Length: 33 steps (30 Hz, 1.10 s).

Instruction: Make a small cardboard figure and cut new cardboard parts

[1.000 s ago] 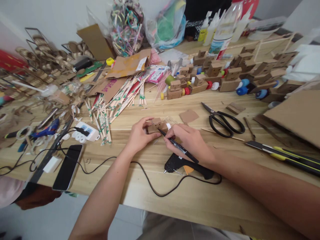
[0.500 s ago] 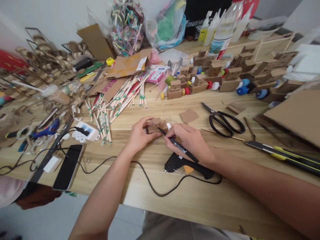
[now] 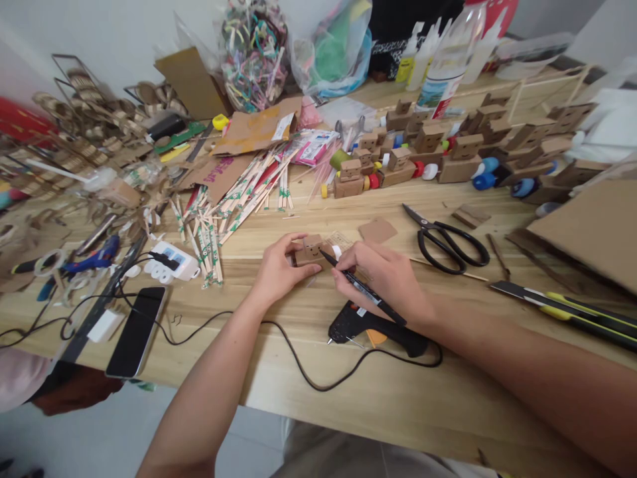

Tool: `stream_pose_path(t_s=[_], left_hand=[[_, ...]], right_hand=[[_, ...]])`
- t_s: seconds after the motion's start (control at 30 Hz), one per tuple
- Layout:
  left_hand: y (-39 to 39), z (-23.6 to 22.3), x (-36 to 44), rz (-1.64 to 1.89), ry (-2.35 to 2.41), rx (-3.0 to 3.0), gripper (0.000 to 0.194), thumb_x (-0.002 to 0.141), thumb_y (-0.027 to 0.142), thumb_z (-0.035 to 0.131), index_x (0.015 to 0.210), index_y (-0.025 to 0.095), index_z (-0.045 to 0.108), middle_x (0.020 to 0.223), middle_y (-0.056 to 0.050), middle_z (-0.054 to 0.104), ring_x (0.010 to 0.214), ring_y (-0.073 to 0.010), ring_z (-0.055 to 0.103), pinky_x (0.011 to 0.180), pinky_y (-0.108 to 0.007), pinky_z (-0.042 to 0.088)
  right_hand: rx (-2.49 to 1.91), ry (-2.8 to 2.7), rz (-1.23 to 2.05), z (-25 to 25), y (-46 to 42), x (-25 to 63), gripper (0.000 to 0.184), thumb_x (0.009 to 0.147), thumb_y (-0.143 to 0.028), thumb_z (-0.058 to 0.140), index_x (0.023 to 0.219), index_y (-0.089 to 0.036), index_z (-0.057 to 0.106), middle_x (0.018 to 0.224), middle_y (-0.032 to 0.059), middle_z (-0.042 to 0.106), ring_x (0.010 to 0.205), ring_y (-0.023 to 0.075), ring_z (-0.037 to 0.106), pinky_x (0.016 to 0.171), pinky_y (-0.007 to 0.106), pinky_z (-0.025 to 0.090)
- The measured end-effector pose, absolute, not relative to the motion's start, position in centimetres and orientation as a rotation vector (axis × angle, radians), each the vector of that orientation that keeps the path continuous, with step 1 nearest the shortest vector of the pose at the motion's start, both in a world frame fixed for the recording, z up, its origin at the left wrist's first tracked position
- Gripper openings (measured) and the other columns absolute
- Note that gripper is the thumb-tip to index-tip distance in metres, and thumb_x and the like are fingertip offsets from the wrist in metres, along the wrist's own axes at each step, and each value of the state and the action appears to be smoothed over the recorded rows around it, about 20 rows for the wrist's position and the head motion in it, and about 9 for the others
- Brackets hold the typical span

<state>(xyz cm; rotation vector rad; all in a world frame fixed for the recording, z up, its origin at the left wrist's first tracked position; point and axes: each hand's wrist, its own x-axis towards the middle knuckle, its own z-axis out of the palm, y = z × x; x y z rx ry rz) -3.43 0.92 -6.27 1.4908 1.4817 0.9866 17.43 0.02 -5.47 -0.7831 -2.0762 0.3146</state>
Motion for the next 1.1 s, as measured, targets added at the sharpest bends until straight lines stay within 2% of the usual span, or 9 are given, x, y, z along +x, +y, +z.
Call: stream_pose_path(t_s=[0.17, 1.1], left_hand=[[0.85, -6.16, -3.34, 0.99, 1.487, 1.485, 0.063, 0.056, 0.021, 0.094, 0.115, 0.019, 0.071, 0.096, -0.006, 0.078, 0.094, -0.0245, 0.074, 0.089, -0.037, 0.057], [0.84, -6.16, -3.31, 0.996, 1.462, 1.455, 0.062, 0.056, 0.021, 0.092, 0.115, 0.018, 0.07, 0.097, -0.006, 0.078, 0.096, -0.0246, 0.075, 0.09, -0.037, 0.057]], right_hand=[[-0.731, -2.05, 0.297, -4.88, 0.01, 17.28, 0.022, 0.084, -0.007, 0.053, 0.076, -0.026, 0.047, 0.067, -0.0014, 0.065, 0.06, 0.0165, 0.063, 0.057, 0.029, 0.05], [-0.811, -2.055, 0.272, -5.09, -0.05, 17.12, 0.021, 0.083, -0.009, 0.055, 0.076, -0.028, 0.049, 0.069, -0.0013, 0.069, 0.062, 0.0169, 0.066, 0.058, 0.029, 0.054]])
